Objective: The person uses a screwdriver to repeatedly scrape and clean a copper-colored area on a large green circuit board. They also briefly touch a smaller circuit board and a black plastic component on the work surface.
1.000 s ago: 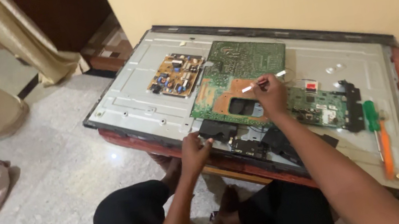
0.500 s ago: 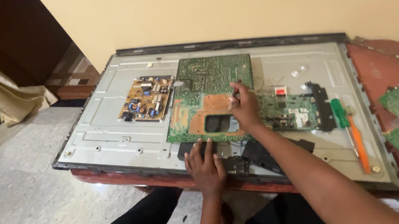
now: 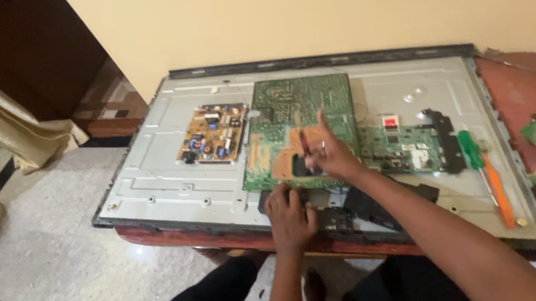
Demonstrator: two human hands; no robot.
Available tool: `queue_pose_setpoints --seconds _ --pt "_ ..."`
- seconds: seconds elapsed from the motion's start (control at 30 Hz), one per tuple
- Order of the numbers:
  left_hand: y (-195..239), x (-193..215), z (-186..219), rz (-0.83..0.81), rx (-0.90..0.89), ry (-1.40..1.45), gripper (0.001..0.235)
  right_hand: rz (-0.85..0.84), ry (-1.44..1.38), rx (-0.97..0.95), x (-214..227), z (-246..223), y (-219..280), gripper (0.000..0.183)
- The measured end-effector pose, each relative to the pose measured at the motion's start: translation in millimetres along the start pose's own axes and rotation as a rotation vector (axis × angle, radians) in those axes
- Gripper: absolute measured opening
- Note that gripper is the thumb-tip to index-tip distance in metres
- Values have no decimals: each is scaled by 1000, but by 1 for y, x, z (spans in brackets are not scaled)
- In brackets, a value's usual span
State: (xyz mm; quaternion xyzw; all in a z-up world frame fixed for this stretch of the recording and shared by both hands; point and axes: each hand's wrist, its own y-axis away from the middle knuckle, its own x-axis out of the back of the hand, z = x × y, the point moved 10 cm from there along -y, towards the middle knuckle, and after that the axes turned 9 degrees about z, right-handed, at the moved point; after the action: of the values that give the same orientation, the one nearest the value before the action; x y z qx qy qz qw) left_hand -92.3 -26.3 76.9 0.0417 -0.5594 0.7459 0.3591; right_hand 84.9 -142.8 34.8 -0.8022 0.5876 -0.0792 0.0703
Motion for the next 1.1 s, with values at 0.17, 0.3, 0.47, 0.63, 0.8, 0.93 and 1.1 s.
queue_pose_setpoints --seconds 0.17,0.3,0.47,0.63,0.8,0.93,1.1 --pt "11 -5 -4 29 23 38 45 -197 71 94 -29 6 15 35" --pt "10 -6 -12 17 44 47 45 -350 394 114 -62 -8 -10 19" --pt "9 -3 -5 23 56 28 45 -508 626 78 -75 -23 -18 20" --pt "1 6 -5 40 60 66 44 -569 607 198 -73 -36 -20 23" --pt "5 2 -5 24 81 41 43 -550 572 108 -44 -10 -15 25" --pt "6 2 -6 20 100 69 42 -545 529 190 -34 -9 -7 23" --pt "2 5 -2 39 80 42 44 -525 559 202 -16 -9 -4 22"
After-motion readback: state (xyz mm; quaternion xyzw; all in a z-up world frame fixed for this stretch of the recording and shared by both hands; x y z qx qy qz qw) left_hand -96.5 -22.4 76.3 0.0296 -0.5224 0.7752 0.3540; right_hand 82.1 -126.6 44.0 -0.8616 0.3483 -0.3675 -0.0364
